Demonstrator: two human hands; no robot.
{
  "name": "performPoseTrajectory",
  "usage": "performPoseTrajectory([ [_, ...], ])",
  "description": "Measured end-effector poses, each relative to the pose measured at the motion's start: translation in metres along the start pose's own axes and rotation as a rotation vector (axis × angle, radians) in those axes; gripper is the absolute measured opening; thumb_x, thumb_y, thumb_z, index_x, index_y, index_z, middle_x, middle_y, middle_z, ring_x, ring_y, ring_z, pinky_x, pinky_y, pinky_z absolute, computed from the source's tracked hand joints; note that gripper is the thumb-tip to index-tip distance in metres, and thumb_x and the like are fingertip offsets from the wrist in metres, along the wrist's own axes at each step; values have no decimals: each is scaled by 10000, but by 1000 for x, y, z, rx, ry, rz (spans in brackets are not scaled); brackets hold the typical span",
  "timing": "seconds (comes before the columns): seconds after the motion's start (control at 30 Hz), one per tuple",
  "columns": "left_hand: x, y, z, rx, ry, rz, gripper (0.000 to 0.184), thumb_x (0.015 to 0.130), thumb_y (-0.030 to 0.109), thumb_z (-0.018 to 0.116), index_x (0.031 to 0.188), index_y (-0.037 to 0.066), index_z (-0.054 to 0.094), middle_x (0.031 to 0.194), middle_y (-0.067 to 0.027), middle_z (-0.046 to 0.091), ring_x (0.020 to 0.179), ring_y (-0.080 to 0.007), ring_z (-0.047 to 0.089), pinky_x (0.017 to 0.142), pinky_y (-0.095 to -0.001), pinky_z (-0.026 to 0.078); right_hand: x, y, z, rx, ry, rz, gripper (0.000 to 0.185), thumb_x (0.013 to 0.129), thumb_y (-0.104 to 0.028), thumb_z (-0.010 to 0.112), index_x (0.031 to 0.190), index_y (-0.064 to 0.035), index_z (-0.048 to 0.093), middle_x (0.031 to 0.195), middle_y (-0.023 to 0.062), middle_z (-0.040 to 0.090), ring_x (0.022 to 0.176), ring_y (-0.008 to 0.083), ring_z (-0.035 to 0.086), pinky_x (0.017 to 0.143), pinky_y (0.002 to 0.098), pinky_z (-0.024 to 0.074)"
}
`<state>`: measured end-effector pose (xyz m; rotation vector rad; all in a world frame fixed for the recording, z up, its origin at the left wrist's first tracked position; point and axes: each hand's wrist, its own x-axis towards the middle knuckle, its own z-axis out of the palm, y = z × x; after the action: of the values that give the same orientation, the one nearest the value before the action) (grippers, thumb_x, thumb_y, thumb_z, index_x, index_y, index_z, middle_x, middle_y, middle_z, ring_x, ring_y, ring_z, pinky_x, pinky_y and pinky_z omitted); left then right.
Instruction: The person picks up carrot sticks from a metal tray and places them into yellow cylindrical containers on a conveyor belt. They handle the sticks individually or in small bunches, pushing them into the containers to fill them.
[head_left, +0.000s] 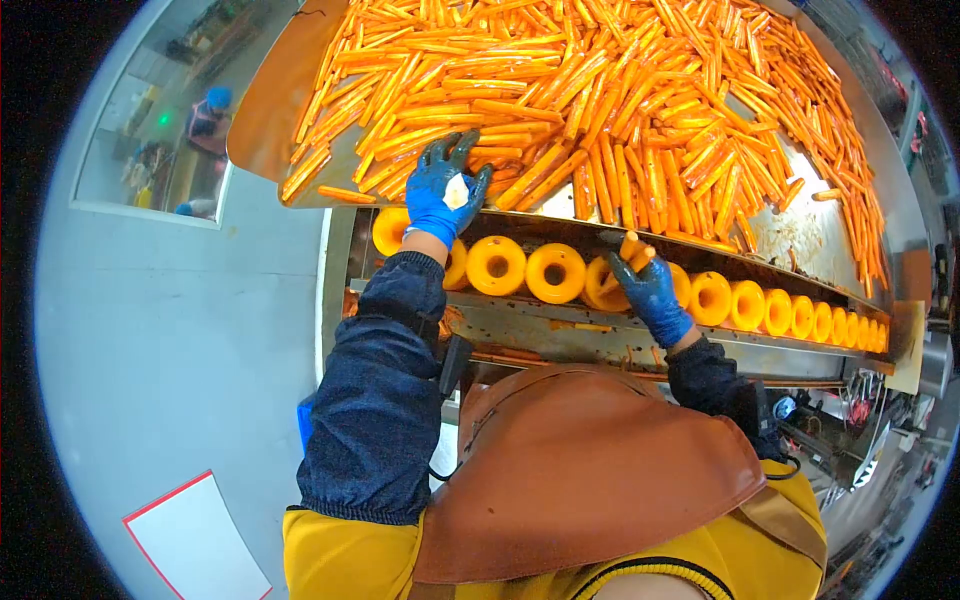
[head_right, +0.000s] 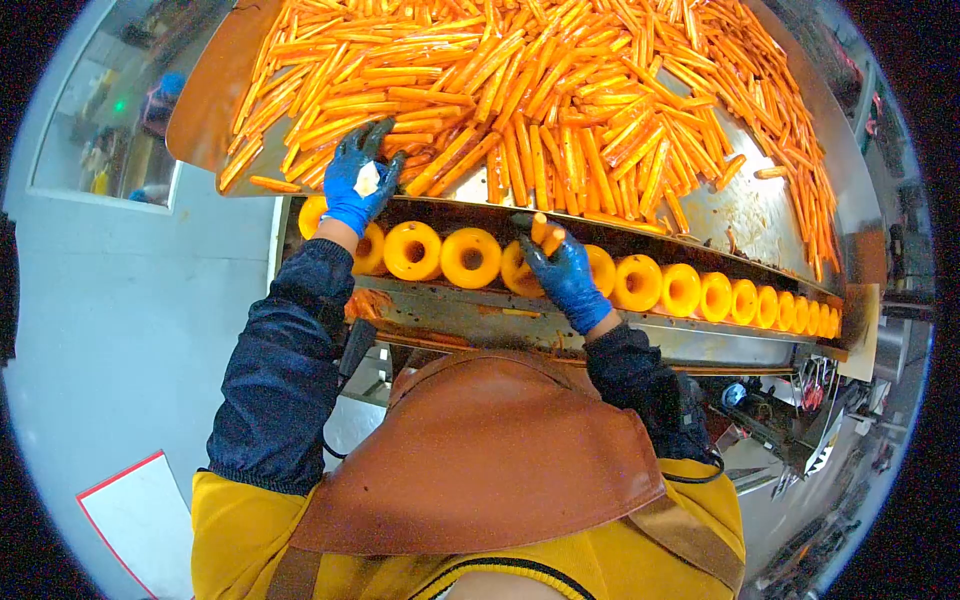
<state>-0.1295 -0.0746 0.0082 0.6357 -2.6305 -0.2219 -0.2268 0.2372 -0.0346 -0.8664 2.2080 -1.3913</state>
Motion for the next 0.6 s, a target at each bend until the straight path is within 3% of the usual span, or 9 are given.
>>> performPoseTrajectory([
  [0.03, 1, 0, 0, 4, -5, 2, 517, 818, 374, 643, 1296, 222, 516, 1260, -138, 550, 1173, -337, 501, 974, -435, 428, -3, 3, -10, -51, -14, 38, 282, 791, -146, 695, 1034, -27, 613, 897, 132, 651, 757, 210, 633, 680, 346, 508],
  [0.17, 1, 0, 0, 21, -14, 8, 520, 816, 393, 637, 1292, 220, 521, 1277, -137, 535, 1181, -330, 498, 970, -437, 431, -11, -7, -45, -17, -122, 185, 357, 769, -98, 649, 1106, -23, 557, 879, 128, 642, 825, 209, 628, 733, 333, 503],
  [0.27, 0, -1, 2, 17, -10, 8, 524, 815, 398, 638, 1295, 225, 519, 1279, -138, 535, 1180, -330, 498, 970, -436, 430, -20, -15, -55, -17, -70, 115, 300, 815, -76, 625, 1104, -7, 581, 914, 123, 653, 854, 179, 618, 765, 314, 494],
  [0.37, 1, 3, -3, 23, -38, -15, 515, 826, 362, 632, 1306, 224, 508, 1273, -137, 542, 1179, -329, 495, 981, -427, 419, -24, -16, -52, 339, 103, 119, 234, 874, -56, 591, 1099, 8, 608, 966, 101, 665, 869, 155, 610, 787, 301, 488],
  [0.5, 1, 1, -1, 27, -21, 15, 513, 832, 340, 627, 1314, 220, 500, 1270, -136, 546, 1180, -327, 493, 984, -425, 414, -20, -37, -38, 118, 185, 55, 188, 925, -65, 559, 1084, 3, 633, 1006, 73, 670, 885, 142, 603, 812, 284, 478],
  [0.6, 0, 5, -4, 21, -23, -2, 515, 828, 337, 630, 1312, 217, 501, 1273, -135, 547, 1180, -329, 494, 985, -426, 414, -18, -43, -19, 468, 222, -79, 188, 928, -71, 560, 1090, -13, 636, 1026, 76, 667, 905, 139, 600, 815, 275, 473],
])
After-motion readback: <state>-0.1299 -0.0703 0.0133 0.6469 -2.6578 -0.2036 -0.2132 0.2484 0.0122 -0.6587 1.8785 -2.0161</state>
